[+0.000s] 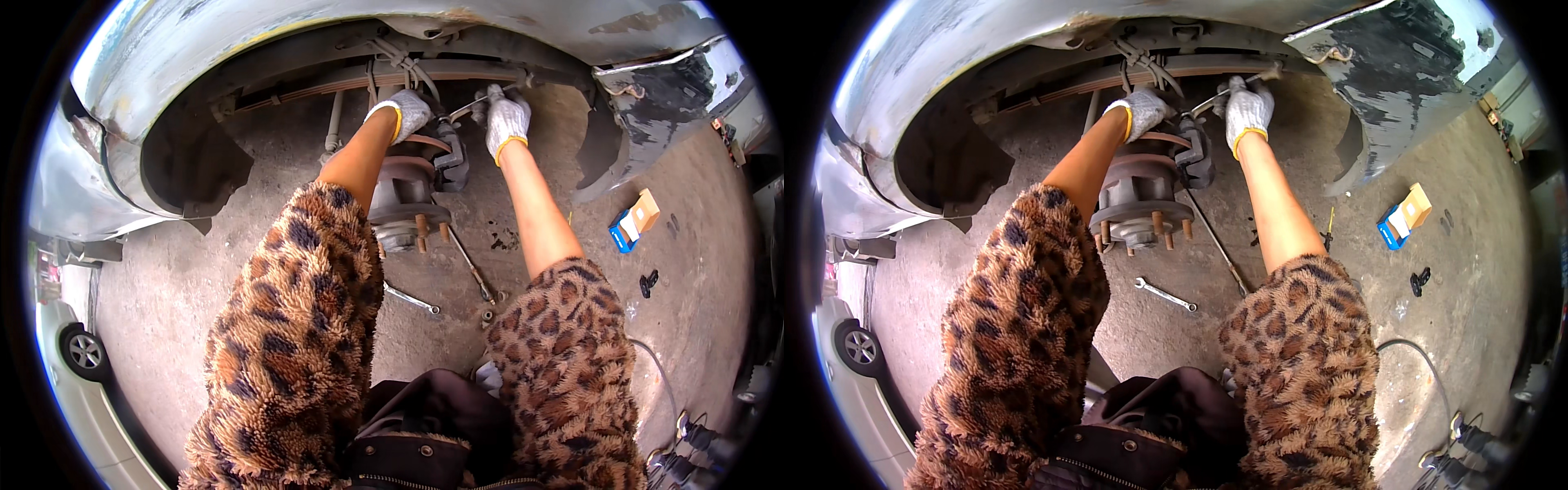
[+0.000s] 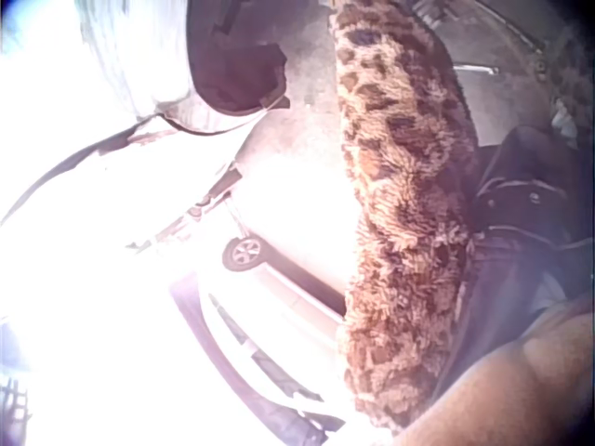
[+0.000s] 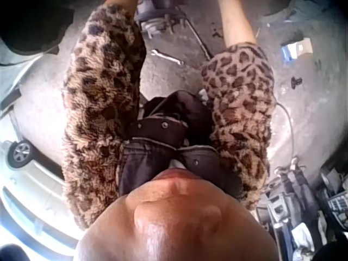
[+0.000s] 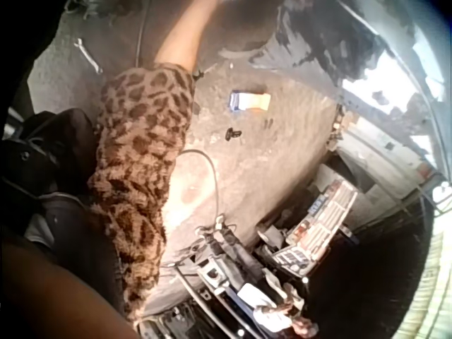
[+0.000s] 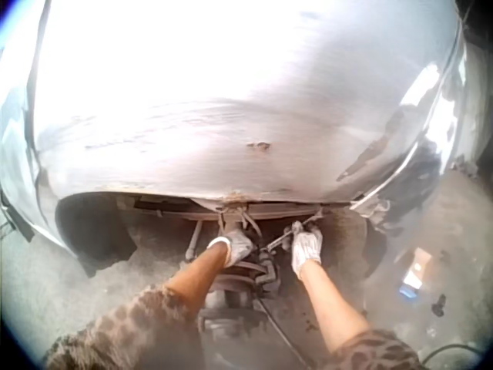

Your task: The person removes a tire from a vehicle, works on the brake assembly using a wrench, and then reinstalls the tire, securing it with lug nuts using a pneumatic impact wrench.

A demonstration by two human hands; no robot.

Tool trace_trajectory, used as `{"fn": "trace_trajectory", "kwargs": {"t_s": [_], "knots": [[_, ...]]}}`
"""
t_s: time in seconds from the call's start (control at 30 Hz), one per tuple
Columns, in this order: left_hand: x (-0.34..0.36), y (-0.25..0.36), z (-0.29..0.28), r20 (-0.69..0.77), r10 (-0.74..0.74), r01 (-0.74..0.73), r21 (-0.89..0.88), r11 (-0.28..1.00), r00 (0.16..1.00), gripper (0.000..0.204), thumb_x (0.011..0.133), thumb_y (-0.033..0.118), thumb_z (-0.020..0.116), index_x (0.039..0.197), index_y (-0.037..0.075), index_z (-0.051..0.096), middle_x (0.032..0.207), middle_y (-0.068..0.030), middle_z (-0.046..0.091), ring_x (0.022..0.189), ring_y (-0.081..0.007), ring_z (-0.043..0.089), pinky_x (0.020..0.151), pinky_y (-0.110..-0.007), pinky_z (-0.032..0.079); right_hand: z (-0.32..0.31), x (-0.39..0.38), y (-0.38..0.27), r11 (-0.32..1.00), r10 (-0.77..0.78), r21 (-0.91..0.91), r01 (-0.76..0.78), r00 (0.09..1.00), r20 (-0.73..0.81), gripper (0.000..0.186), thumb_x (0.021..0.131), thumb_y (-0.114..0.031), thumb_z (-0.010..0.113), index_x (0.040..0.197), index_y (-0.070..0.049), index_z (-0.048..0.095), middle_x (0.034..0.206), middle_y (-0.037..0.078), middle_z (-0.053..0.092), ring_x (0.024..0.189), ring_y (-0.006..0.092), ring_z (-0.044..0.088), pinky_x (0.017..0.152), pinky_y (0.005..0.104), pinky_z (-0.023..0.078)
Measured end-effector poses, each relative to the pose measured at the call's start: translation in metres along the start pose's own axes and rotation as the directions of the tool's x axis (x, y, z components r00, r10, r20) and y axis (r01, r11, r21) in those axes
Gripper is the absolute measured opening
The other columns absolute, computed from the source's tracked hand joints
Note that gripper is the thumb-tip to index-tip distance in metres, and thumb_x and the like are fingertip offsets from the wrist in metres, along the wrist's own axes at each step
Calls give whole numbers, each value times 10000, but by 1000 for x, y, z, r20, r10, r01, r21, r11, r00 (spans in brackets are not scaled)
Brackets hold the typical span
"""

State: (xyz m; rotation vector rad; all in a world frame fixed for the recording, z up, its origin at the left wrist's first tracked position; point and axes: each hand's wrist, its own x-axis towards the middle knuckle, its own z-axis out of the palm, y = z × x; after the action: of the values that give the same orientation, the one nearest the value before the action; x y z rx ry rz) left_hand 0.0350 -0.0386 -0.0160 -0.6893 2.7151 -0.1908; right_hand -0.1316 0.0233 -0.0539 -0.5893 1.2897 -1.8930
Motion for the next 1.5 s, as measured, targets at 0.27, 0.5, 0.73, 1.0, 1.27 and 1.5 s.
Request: {"fn": "trace_trajectory", "kwargs": {"t_s": [0.27,0.5,0.73,1.0,1.27,1.5], "knots": [[19,-12,34,34,-461,188,-938,291,886,277,607,66,697,883,49,680,907,-159,665,845,-299,642,709,-328,506,63,-57,-21,411,-411,-687,600,794,448,306,847,-223,592,1056,0,568,972,236,619,922,421,574,790,430,468],[5,-5,16,-6,-246,159,-747,645,969,357,805,265,616,1100,65,642,993,-133,665,877,-264,593,825,-339,435,31,-5,-10,833,-394,-336,440,898,198,205,854,-160,593,921,32,564,741,145,631,608,246,605,596,326,488],[-2,0,7,-63,-135,89,-479,873,989,341,812,264,604,1070,45,646,975,-147,660,859,-269,599,796,-336,444,-14,14,10,834,369,426,-349,929,39,129,961,-158,433,992,-48,493,870,104,590,658,172,549,548,296,488],[2,-5,12,-120,29,-43,-120,992,992,294,804,125,572,1089,105,640,953,-172,650,867,-327,605,781,-354,471,4,7,4,956,148,267,-118,984,-96,45,901,-82,513,902,-37,508,655,73,567,455,152,503,394,277,431],[-2,2,13,87,-269,208,-861,465,959,315,829,150,505,1128,112,597,1067,-102,631,952,-241,601,826,-316,469,70,-48,-16,297,-504,-662,689,701,504,249,823,-221,595,905,11,552,798,208,627,722,360,615,664,431,481],[11,-5,27,47,-390,177,-936,304,920,310,873,194,482,1115,26,580,1123,-146,613,1016,-249,579,878,-334,444,77,-54,-14,457,-451,-571,682,731,512,214,846,-241,546,912,-38,535,845,246,591,836,459,535,698,489,438]]}}
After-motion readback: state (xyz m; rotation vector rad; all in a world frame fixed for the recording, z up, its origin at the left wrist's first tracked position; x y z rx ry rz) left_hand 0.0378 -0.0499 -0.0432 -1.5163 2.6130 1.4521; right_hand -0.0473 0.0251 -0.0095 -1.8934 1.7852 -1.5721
